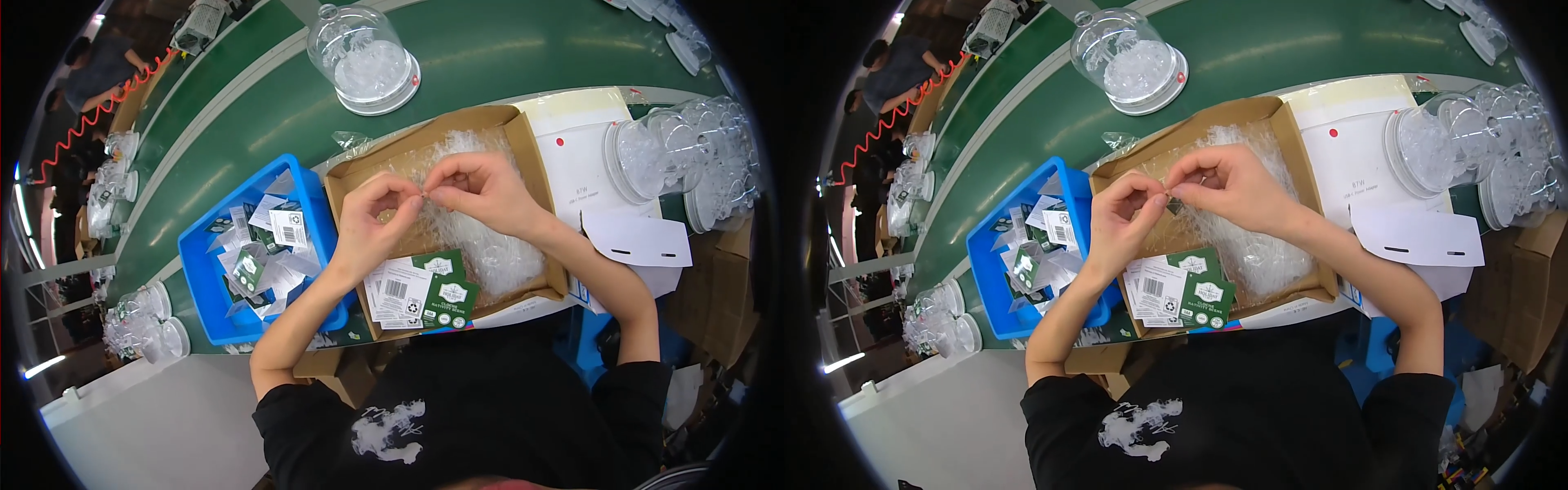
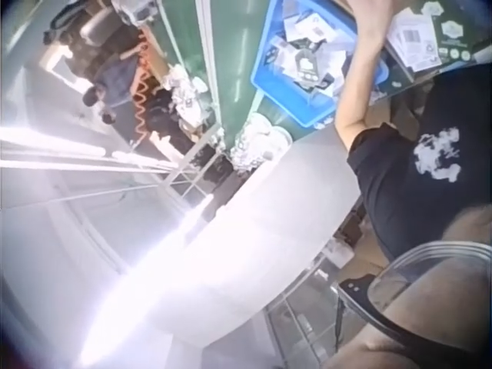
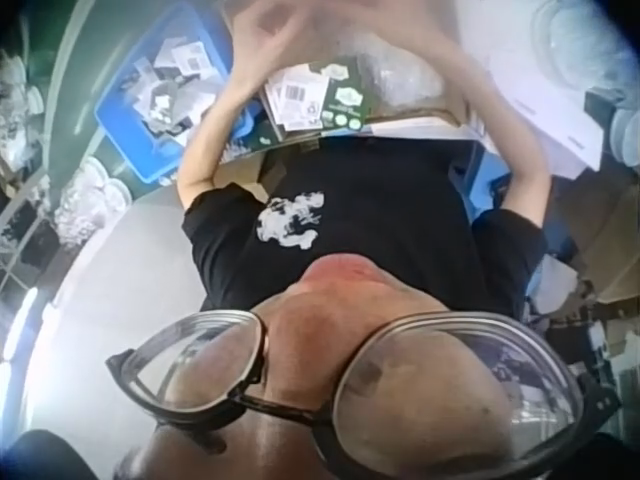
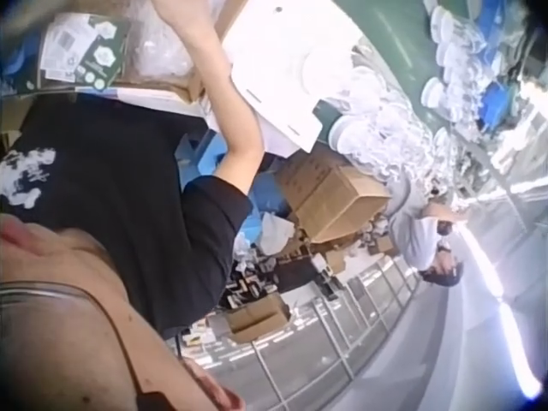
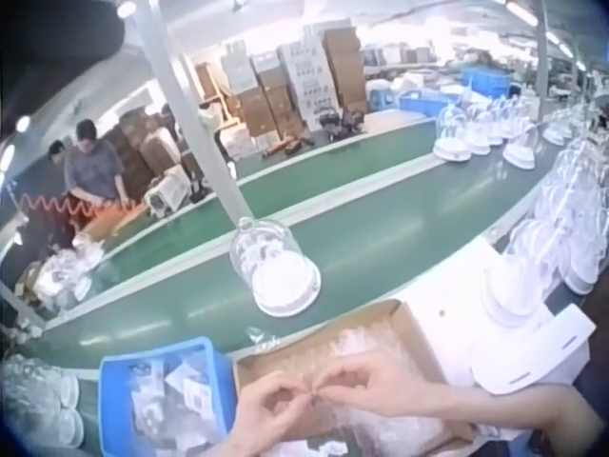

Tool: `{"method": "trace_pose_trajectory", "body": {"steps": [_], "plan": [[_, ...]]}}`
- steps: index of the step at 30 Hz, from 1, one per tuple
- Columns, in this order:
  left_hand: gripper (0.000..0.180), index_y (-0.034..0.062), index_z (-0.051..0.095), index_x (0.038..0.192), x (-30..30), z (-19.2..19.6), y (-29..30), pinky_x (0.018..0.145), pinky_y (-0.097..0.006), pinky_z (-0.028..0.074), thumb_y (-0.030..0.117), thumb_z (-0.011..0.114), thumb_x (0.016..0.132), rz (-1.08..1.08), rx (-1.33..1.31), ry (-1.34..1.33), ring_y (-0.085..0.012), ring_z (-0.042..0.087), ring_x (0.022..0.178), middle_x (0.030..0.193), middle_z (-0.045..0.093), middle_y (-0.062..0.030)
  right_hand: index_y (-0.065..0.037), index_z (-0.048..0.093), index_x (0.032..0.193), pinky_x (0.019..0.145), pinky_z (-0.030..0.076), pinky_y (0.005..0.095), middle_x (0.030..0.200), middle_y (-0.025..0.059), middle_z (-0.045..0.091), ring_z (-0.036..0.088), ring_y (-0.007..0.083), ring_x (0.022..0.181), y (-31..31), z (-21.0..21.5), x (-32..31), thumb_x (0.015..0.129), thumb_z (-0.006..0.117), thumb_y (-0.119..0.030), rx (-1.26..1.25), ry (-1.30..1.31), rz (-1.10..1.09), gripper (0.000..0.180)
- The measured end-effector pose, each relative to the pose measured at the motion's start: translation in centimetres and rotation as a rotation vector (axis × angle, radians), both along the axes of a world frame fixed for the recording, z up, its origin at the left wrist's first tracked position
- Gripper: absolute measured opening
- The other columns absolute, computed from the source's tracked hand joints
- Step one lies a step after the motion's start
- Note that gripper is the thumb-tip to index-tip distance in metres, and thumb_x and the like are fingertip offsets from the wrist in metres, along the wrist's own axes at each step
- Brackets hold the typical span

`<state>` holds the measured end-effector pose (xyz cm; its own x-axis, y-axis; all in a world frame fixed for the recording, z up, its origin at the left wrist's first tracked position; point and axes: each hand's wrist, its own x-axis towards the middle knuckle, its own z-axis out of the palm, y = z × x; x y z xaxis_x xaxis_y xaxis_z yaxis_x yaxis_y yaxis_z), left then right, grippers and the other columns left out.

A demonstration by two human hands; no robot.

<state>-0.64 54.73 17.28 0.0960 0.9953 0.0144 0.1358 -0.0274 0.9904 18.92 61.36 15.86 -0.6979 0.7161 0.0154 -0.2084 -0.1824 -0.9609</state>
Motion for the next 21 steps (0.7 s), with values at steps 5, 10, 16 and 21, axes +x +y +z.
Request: {"method": "trace_pose_trajectory", "body": {"steps": [5, 10, 16, 21], "plan": [[0.007, -0.0016, 0.061, 0.095, -0.2, -0.3, 0.2, 0.074, -0.023, 0.05, 0.003, 0.062, 0.089, 0.015, -0.074, -0.08, -0.0083, 0.061, 0.079, 0.089, 0.063, -0.0024, 0.001, 0.065, 0.1, 0.074, 0.05, 0.0222, 0.093, 0.0037, 0.065, 0.061, 0.0084, 0.083, -0.1, 0.1, -0.1, 0.087, 0.063, -0.001, 0.055, -0.077, -0.111, 0.013], [0.011, -0.0012, 0.059, 0.099, -0.9, -0.4, 0.5, 0.071, -0.022, 0.049, 0.007, 0.06, 0.093, 0.082, -0.128, -0.182, -0.0079, 0.06, 0.077, 0.088, 0.063, -0.0017, -0.001, 0.065, 0.101, 0.066, 0.048, 0.0214, 0.09, 0.0036, 0.066, 0.061, 0.0072, 0.079, 0.1, 0.5, -0.1, 0.085, 0.065, -0.006, 0.322, -0.31, -0.183, 0.017], [0.012, -0.0002, 0.059, 0.101, -1.3, -0.6, 1.0, 0.071, -0.022, 0.049, 0.009, 0.06, 0.093, 0.123, -0.134, -0.2, -0.0086, 0.06, 0.076, 0.088, 0.062, -0.0014, -0.001, 0.069, 0.096, 0.06, 0.048, 0.0217, 0.083, 0.0041, 0.067, 0.061, 0.0085, 0.072, -0.1, 0.0, 0.1, 0.085, 0.067, -0.008, 0.318, -0.341, -0.111, 0.013], [0.012, -0.0004, 0.058, 0.101, -1.4, -0.6, 1.0, 0.072, -0.022, 0.049, 0.009, 0.06, 0.093, 0.083, -0.131, -0.171, -0.0083, 0.059, 0.077, 0.089, 0.062, -0.0018, 0.0, 0.07, 0.096, 0.063, 0.049, 0.0225, 0.086, 0.0048, 0.068, 0.062, 0.0097, 0.074, 0.2, 0.5, 0.1, 0.086, 0.067, -0.008, 0.303, -0.279, -0.154, 0.013]]}}
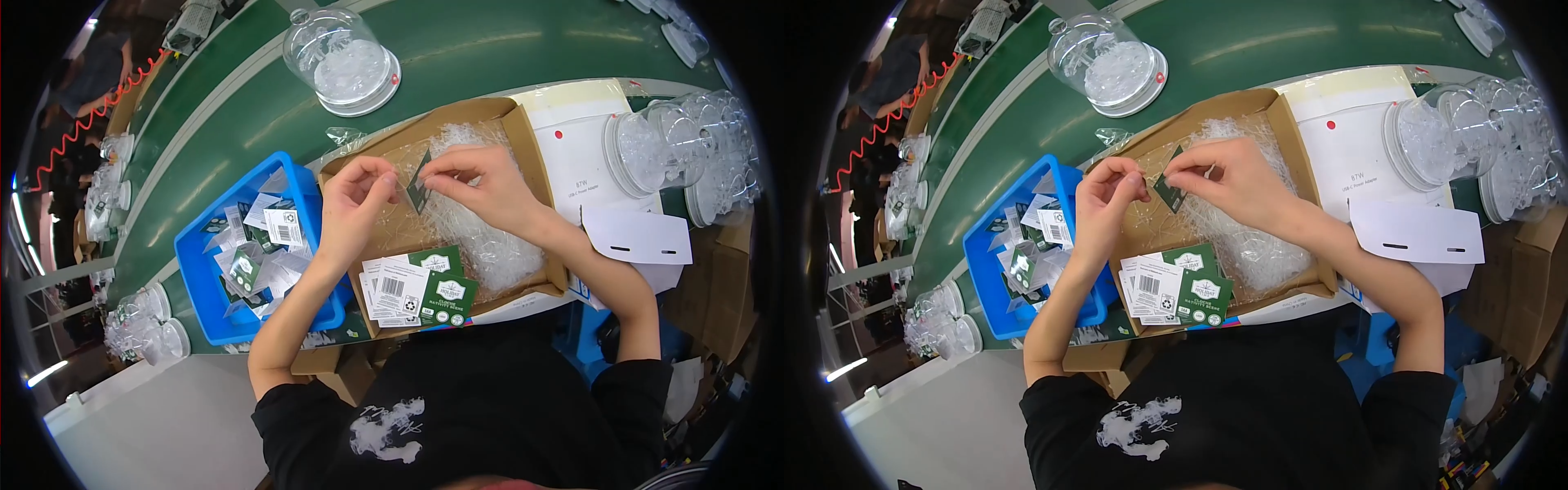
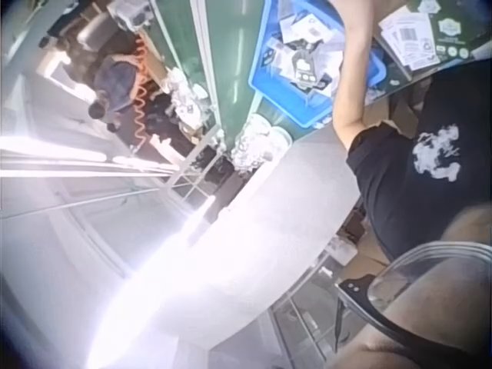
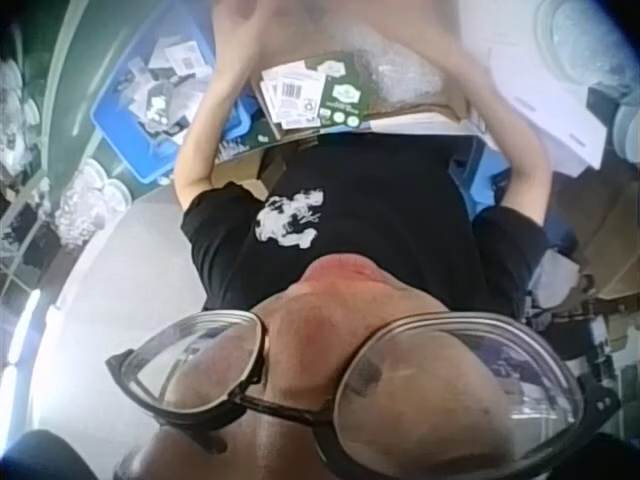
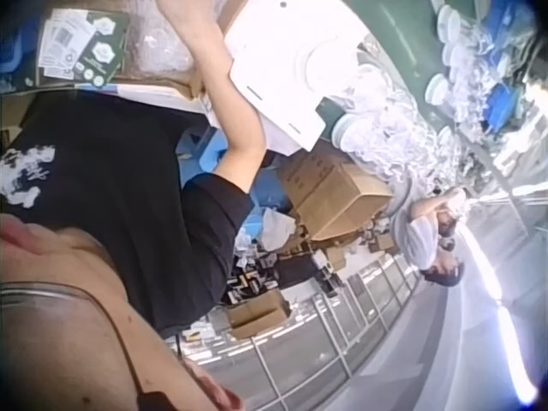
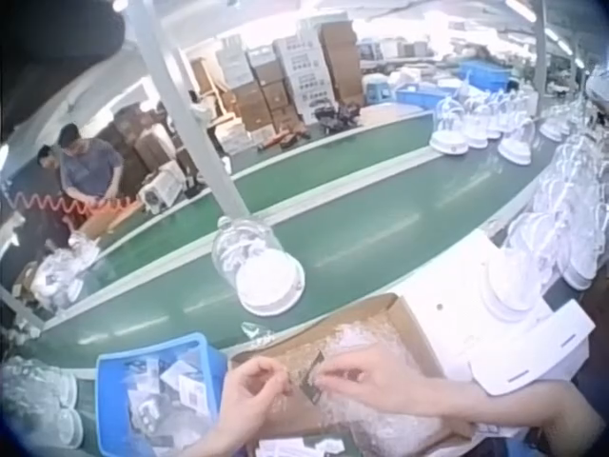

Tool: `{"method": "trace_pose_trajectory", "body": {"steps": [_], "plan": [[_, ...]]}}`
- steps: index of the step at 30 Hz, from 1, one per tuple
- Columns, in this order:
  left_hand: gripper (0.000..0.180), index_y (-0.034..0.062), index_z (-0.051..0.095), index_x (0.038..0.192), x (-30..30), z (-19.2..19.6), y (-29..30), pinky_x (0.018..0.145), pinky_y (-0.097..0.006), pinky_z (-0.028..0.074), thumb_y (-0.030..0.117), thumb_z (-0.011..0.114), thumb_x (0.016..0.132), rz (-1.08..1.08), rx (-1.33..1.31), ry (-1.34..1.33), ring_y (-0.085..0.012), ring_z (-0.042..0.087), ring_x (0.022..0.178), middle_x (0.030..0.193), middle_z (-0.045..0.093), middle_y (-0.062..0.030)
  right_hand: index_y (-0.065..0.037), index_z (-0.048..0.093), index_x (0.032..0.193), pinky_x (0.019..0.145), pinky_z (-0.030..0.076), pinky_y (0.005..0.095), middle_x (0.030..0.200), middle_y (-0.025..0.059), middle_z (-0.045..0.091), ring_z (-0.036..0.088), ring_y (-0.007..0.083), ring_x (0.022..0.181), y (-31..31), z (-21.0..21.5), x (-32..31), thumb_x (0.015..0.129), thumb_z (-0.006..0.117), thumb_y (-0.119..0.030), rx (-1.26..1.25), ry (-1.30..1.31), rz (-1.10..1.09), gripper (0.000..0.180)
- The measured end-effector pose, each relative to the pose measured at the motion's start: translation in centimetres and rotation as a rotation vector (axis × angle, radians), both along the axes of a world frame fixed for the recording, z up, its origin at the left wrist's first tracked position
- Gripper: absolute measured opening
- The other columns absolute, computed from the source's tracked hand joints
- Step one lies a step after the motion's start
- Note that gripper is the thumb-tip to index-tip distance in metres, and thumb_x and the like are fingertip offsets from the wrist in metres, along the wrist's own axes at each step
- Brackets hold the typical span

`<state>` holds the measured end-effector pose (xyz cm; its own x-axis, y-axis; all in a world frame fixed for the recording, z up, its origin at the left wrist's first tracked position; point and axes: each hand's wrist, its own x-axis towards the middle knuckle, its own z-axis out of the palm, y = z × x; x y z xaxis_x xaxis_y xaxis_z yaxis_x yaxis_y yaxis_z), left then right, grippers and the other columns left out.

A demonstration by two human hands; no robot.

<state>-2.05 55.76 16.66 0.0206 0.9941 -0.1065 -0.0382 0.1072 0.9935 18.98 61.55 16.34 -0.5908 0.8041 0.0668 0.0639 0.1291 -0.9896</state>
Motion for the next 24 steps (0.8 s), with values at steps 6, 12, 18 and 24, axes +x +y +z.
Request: {"method": "trace_pose_trajectory", "body": {"steps": [6, 12, 18, 24], "plan": [[0.008, -0.001, 0.06, 0.095, 1.2, 0.2, -0.7, 0.072, -0.023, 0.049, 0.004, 0.063, 0.089, -0.055, 0.093, 0.111, -0.0082, 0.058, 0.078, 0.089, 0.061, -0.0022, 0.0, 0.07, 0.097, 0.066, 0.049, 0.0223, 0.089, 0.0053, 0.066, 0.062, 0.0107, 0.079, -0.1, 0.3, 0.2, 0.087, 0.066, -0.007, -0.046, 0.072, 0.054, 0.013], [0.005, -0.0015, 0.062, 0.085, 1.1, 0.1, -1.2, 0.068, -0.023, 0.048, 0.002, 0.065, 0.084, -0.09, 0.2, 0.308, -0.0092, 0.058, 0.075, 0.083, 0.06, -0.0042, 0.0, 0.069, 0.097, 0.066, 0.049, 0.0238, 0.09, 0.0056, 0.065, 0.061, 0.0122, 0.079, -0.8, -0.2, 0.0, 0.087, 0.065, -0.005, -0.004, 0.096, 0.116, 0.012], [0.004, -0.0015, 0.062, 0.081, 1.1, 1.0, -1.0, 0.066, -0.023, 0.047, 0.001, 0.065, 0.08, -0.098, 0.235, 0.337, -0.0105, 0.058, 0.071, 0.078, 0.06, -0.0051, 0.0, 0.069, 0.096, 0.064, 0.047, 0.0277, 0.086, 0.0076, 0.065, 0.062, 0.0179, 0.076, -0.6, 0.4, 0.0, 0.086, 0.065, -0.004, 0.262, 0.071, 0.105, 0.011], [0.006, -0.0015, 0.061, 0.079, 1.3, 0.6, -0.3, 0.063, -0.025, 0.047, -0.001, 0.066, 0.077, -0.126, 0.258, 0.439, -0.0129, 0.058, 0.067, 0.073, 0.059, -0.0064, -0.001, 0.068, 0.093, 0.063, 0.047, 0.03, 0.085, 0.0085, 0.065, 0.062, 0.0217, 0.075, 0.1, -0.9, 0.1, 0.084, 0.065, -0.004, 0.363, 0.013, 0.115, 0.01]]}}
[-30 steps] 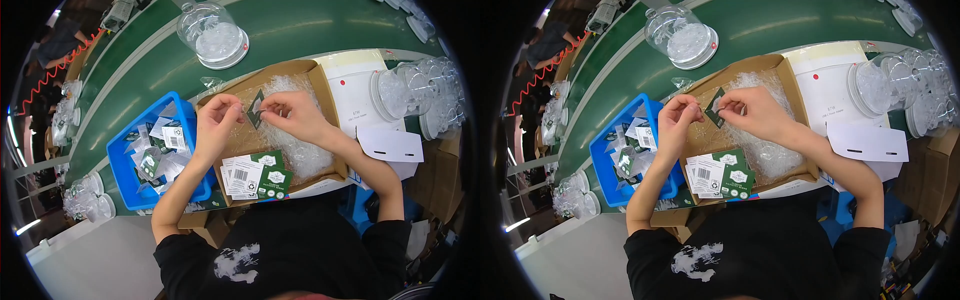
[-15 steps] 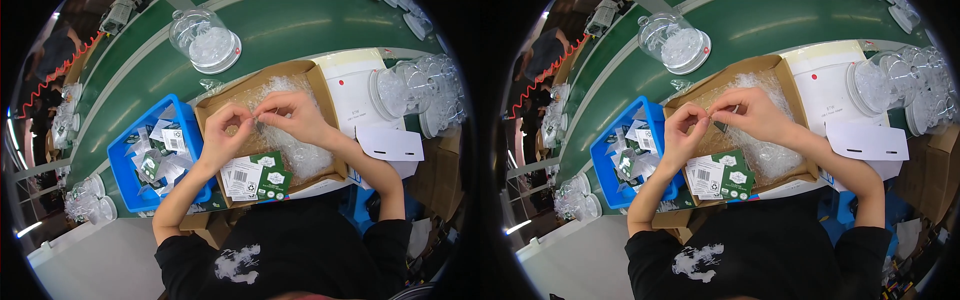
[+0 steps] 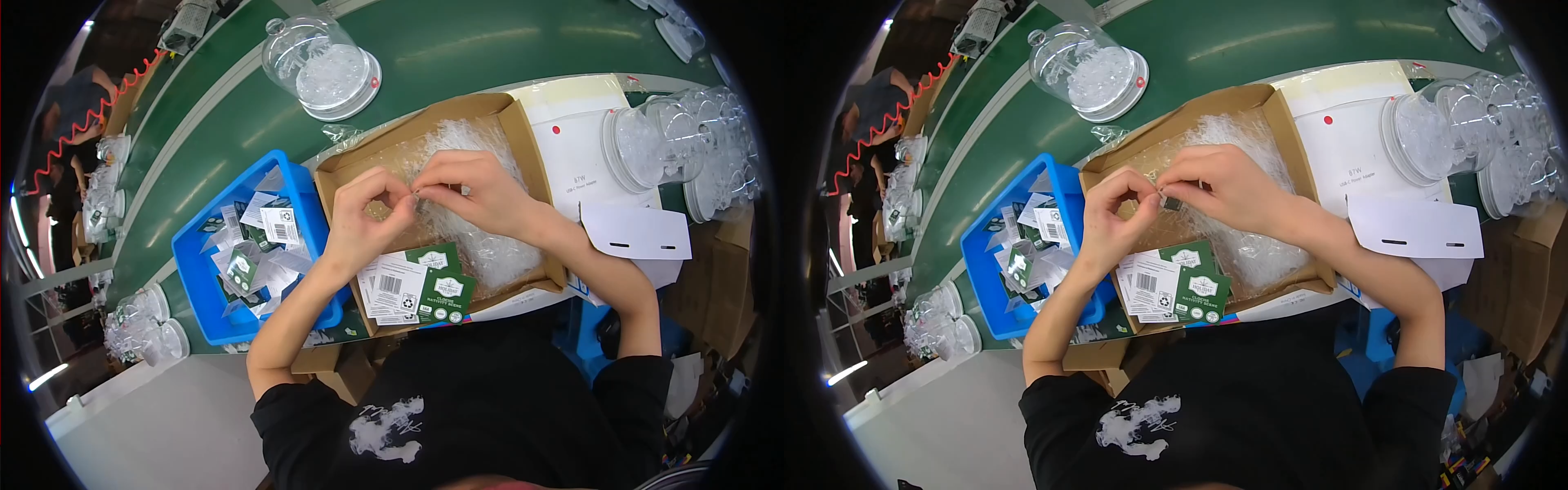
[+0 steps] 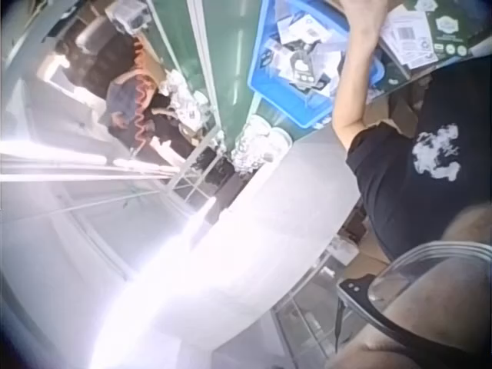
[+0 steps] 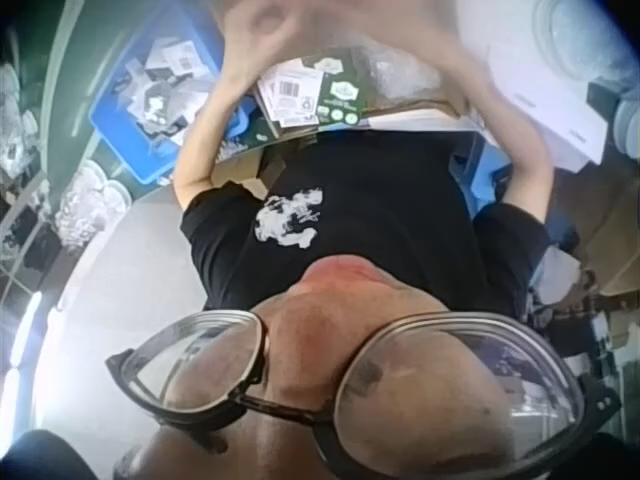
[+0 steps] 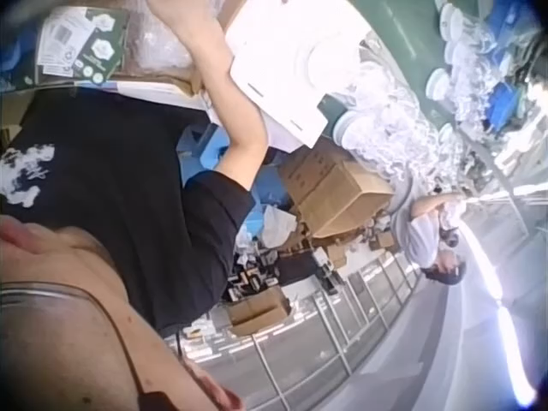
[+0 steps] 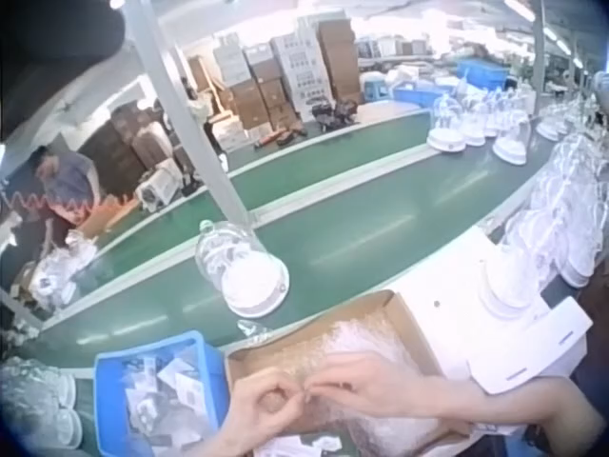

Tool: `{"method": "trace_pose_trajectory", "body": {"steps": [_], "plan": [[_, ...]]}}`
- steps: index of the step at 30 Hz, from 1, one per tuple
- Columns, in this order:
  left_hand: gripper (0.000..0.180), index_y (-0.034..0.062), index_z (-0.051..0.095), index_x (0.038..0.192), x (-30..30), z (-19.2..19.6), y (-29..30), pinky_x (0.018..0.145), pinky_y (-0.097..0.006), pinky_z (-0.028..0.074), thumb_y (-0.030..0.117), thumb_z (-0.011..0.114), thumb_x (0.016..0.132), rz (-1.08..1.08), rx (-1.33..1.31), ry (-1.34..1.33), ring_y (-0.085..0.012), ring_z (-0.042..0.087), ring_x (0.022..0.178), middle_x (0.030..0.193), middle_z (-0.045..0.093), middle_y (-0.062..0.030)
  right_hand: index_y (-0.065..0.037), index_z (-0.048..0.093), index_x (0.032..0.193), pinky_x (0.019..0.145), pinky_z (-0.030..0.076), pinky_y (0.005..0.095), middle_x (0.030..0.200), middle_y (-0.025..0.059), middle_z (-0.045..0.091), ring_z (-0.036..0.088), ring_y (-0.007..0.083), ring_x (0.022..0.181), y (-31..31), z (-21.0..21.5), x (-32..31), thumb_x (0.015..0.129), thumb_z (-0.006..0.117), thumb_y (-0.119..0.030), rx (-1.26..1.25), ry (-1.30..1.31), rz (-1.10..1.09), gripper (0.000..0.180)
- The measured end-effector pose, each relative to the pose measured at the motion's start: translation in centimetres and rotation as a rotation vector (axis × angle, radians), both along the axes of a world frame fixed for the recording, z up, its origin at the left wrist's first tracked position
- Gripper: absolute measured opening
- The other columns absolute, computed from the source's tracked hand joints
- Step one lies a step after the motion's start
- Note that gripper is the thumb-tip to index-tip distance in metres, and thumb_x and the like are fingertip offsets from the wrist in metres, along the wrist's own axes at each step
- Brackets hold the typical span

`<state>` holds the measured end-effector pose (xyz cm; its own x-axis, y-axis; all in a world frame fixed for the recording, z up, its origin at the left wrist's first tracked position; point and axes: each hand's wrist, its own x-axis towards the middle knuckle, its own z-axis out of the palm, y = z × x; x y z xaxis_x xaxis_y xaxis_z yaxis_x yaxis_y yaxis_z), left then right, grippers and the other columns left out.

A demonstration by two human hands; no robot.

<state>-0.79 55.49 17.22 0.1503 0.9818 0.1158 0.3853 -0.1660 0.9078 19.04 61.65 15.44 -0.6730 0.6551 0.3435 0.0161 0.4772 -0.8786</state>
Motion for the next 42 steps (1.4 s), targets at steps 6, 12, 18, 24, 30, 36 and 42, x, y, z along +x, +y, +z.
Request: {"method": "trace_pose_trajectory", "body": {"steps": [6, 12, 18, 24, 30, 36, 42], "plan": [[0.006, -0.0012, 0.061, 0.079, 0.1, 0.3, 0.0, 0.061, -0.027, 0.047, -0.001, 0.066, 0.076, -0.033, 0.076, 0.131, -0.0148, 0.058, 0.066, 0.073, 0.059, -0.0074, -0.001, 0.068, 0.092, 0.062, 0.048, 0.0308, 0.085, 0.0086, 0.064, 0.062, 0.0228, 0.074, 0.1, -0.3, 0.3, 0.084, 0.066, -0.005, 0.035, -0.038, 0.015, 0.009], [0.008, 0.0006, 0.061, 0.083, -0.5, 0.6, -0.8, 0.062, -0.027, 0.046, -0.002, 0.066, 0.077, -0.005, 0.176, 0.132, -0.0166, 0.057, 0.069, 0.076, 0.058, -0.0078, -0.001, 0.067, 0.089, 0.059, 0.047, 0.031, 0.082, 0.0096, 0.064, 0.06, 0.0226, 0.07, 0.2, 0.0, -0.6, 0.081, 0.067, -0.004, 0.092, -0.01, 0.059, 0.009], [0.006, 0.0006, 0.06, 0.085, 0.7, 0.0, -1.1, 0.061, -0.03, 0.046, 0.0, 0.065, 0.08, -0.054, 0.156, 0.034, -0.0194, 0.058, 0.068, 0.077, 0.057, -0.0093, -0.002, 0.068, 0.087, 0.056, 0.047, 0.0281, 0.079, 0.0086, 0.063, 0.06, 0.0209, 0.062, -1.0, 0.7, 0.5, 0.079, 0.068, -0.001, 0.005, -0.087, -0.034, 0.008], [0.006, 0.0005, 0.059, 0.083, -0.2, 0.0, -1.5, 0.061, -0.032, 0.045, 0.002, 0.065, 0.082, -0.009, 0.162, 0.049, -0.0221, 0.057, 0.067, 0.076, 0.057, -0.0099, -0.004, 0.069, 0.088, 0.055, 0.048, 0.03, 0.08, 0.0067, 0.063, 0.061, 0.0219, 0.063, -1.5, 1.0, -0.8, 0.078, 0.07, -0.003, 0.221, -0.11, -0.092, 0.011], [0.007, 0.0006, 0.061, 0.084, -0.1, -0.1, -0.7, 0.058, -0.032, 0.045, 0.005, 0.066, 0.083, -0.017, 0.189, 0.093, -0.0235, 0.057, 0.066, 0.074, 0.057, -0.0108, -0.005, 0.069, 0.092, 0.054, 0.049, 0.0322, 0.082, 0.0064, 0.062, 0.063, 0.0241, 0.063, -1.0, 1.5, -0.5, 0.076, 0.07, -0.004, 0.372, -0.175, -0.106, 0.016], [0.01, 0.0006, 0.061, 0.084, 0.0, -0.1, -0.9, 0.057, -0.03, 0.045, 0.008, 0.067, 0.084, 0.012, 0.148, 0.066, -0.0184, 0.057, 0.064, 0.072, 0.058, -0.0096, -0.005, 0.068, 0.093, 0.056, 0.051, 0.0349, 0.084, 0.0065, 0.062, 0.063, 0.026, 0.066, -1.0, 1.5, -0.2, 0.077, 0.068, -0.005, 0.443, -0.215, -0.073, 0.016], [0.011, 0.0, 0.059, 0.084, 0.3, -0.5, -0.9, 0.057, -0.029, 0.045, 0.009, 0.064, 0.084, 0.03, 0.18, -0.066, -0.0158, 0.055, 0.063, 0.072, 0.056, -0.008, -0.002, 0.07, 0.089, 0.055, 0.049, 0.0266, 0.082, 0.0091, 0.065, 0.063, 0.0189, 0.066, -1.2, 1.0, -0.8, 0.081, 0.066, -0.002, 0.123, -0.077, -0.109, 0.01]]}}
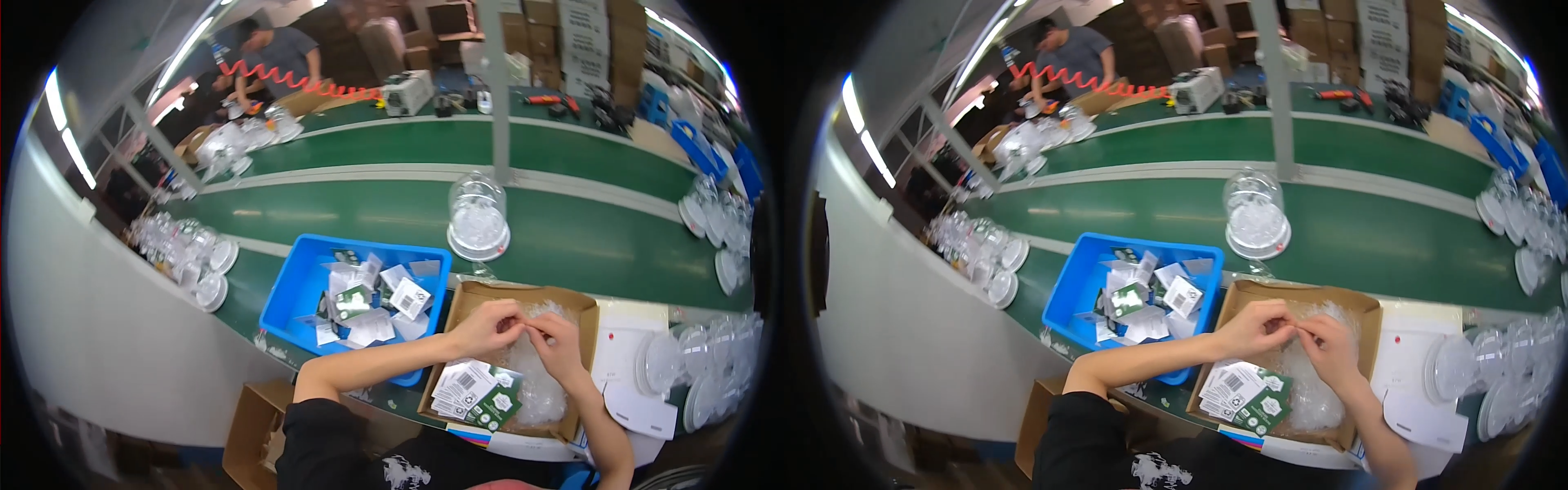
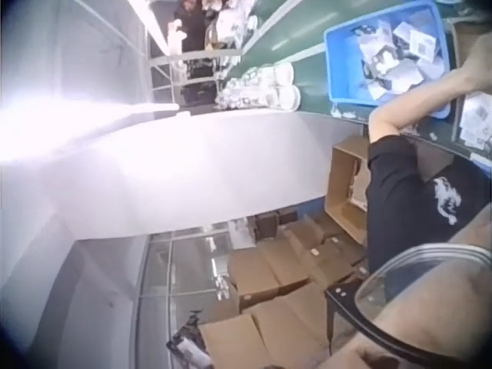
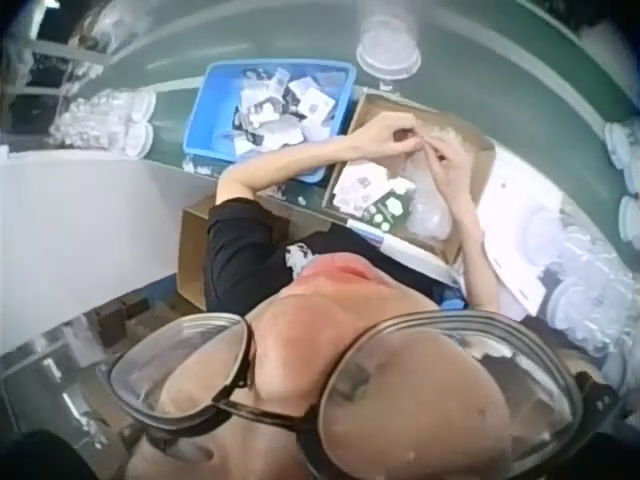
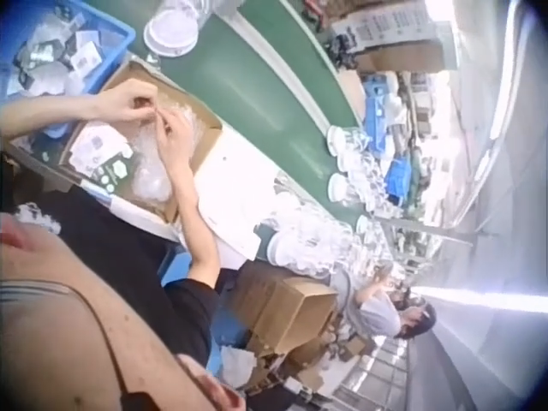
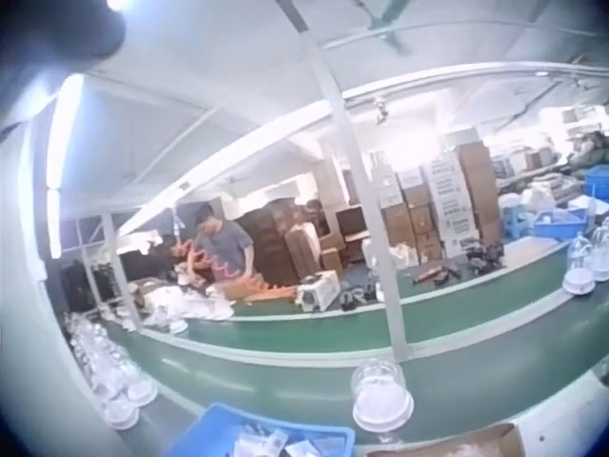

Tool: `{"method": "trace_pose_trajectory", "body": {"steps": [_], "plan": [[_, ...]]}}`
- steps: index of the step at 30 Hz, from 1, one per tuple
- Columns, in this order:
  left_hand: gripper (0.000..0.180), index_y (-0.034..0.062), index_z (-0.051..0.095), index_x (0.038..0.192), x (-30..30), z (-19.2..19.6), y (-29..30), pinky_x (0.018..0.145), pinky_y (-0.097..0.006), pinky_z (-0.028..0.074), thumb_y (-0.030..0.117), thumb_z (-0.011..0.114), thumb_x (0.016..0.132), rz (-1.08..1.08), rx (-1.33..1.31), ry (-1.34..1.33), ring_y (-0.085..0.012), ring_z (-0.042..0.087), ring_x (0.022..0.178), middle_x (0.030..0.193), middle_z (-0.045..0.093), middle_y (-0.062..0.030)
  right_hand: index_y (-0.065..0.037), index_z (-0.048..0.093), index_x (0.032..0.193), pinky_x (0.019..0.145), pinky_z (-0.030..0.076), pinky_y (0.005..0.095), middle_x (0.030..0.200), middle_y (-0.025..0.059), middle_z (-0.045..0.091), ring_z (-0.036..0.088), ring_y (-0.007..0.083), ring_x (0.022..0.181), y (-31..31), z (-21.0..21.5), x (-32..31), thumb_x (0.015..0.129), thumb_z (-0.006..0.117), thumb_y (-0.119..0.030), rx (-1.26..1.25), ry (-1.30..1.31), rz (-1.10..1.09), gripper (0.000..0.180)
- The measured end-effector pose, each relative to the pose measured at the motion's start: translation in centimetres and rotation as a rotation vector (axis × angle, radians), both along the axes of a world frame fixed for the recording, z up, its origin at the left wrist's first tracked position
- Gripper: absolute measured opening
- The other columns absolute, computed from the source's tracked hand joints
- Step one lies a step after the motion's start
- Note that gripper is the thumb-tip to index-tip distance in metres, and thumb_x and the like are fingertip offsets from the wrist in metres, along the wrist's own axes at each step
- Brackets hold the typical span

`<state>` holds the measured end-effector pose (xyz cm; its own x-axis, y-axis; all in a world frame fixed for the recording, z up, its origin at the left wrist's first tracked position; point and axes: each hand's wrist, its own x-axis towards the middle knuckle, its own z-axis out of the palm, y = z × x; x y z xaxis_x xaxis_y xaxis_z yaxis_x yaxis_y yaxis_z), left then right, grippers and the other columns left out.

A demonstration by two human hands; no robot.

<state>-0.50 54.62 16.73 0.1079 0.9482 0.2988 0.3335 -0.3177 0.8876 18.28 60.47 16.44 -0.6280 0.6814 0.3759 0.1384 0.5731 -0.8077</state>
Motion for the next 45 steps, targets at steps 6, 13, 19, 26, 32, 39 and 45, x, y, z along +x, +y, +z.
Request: {"method": "trace_pose_trajectory", "body": {"steps": [6, 13, 19, 26, 32, 39, 45], "plan": [[0.008, 0.0001, 0.058, 0.088, -0.1, 0.0, -0.3, 0.058, -0.026, 0.044, 0.006, 0.061, 0.084, -0.097, 0.066, -0.012, -0.0121, 0.054, 0.065, 0.076, 0.055, -0.0058, 0.0, 0.068, 0.081, 0.056, 0.048, 0.0228, 0.079, 0.0072, 0.065, 0.061, 0.0126, 0.069, 0.4, -0.2, 0.1, 0.077, 0.067, 0.003, 0.017, 0.114, -0.061, 0.006], [0.011, -0.0002, 0.061, 0.09, -0.4, -1.2, 0.4, 0.059, -0.024, 0.045, 0.009, 0.063, 0.086, -0.012, 0.12, -0.06, -0.0096, 0.055, 0.067, 0.078, 0.057, -0.0049, 0.0, 0.064, 0.085, 0.06, 0.049, 0.0207, 0.081, 0.0038, 0.062, 0.059, 0.0087, 0.072, 1.0, -0.7, -0.1, 0.078, 0.067, 0.0, -0.127, 0.088, 0.041, 0.008], [0.01, -0.0001, 0.06, 0.09, -0.2, -0.2, 0.1, 0.059, -0.022, 0.045, 0.009, 0.063, 0.088, -0.019, 0.062, -0.088, -0.0065, 0.053, 0.066, 0.078, 0.055, -0.003, 0.001, 0.062, 0.084, 0.058, 0.048, 0.0198, 0.079, 0.0026, 0.063, 0.057, 0.006, 0.07, 1.2, 0.7, -0.5, 0.08, 0.067, -0.005, -0.174, 0.046, 0.017, 0.009], [0.008, -0.0009, 0.06, 0.086, 0.0, 0.5, 0.1, 0.055, -0.024, 0.043, 0.006, 0.063, 0.085, 0.031, 0.174, -0.122, -0.0086, 0.053, 0.062, 0.074, 0.054, -0.0045, 0.0, 0.06, 0.082, 0.055, 0.046, 0.0193, 0.072, 0.0004, 0.06, 0.055, 0.0034, 0.064, 1.6, 2.6, -0.7, 0.077, 0.066, -0.006, -0.145, -0.052, 0.07, 0.01], [0.006, -0.0015, 0.059, 0.087, -0.8, 2.3, 0.2, 0.055, -0.021, 0.043, 0.004, 0.062, 0.086, 0.025, 0.185, -0.138, -0.006, 0.054, 0.065, 0.078, 0.055, -0.0035, 0.0, 0.056, 0.08, 0.055, 0.044, 0.0184, 0.073, -0.0018, 0.058, 0.053, 0.002, 0.065, 2.1, 4.7, -1.8, 0.081, 0.06, -0.004, -0.321, 0.006, 0.132, 0.006], [0.026, 0.0009, 0.056, 0.105, -2.9, 5.2, -0.1, 0.064, -0.027, 0.05, 0.008, 0.068, 0.082, 0.079, 0.244, -0.036, -0.0168, 0.06, 0.081, 0.094, 0.056, -0.0088, -0.003, 0.054, 0.081, 0.055, 0.05, 0.0227, 0.074, 0.0038, 0.06, 0.06, 0.0094, 0.066, 3.6, 7.0, -4.8, 0.086, 0.052, -0.009, -0.524, 0.011, 0.227, 0.009], [0.047, 0.0011, 0.047, 0.124, -8.8, 5.8, 1.2, 0.087, -0.032, 0.053, 0.002, 0.067, 0.081, 0.148, 0.196, -0.048, -0.0185, 0.062, 0.101, 0.111, 0.06, -0.0117, -0.004, 0.057, 0.086, 0.068, 0.052, 0.0268, 0.08, 0.0036, 0.062, 0.064, 0.013, 0.077, 5.5, 9.7, -11.7, 0.092, 0.051, -0.018, -0.59, 0.085, 0.116, 0.016]]}}
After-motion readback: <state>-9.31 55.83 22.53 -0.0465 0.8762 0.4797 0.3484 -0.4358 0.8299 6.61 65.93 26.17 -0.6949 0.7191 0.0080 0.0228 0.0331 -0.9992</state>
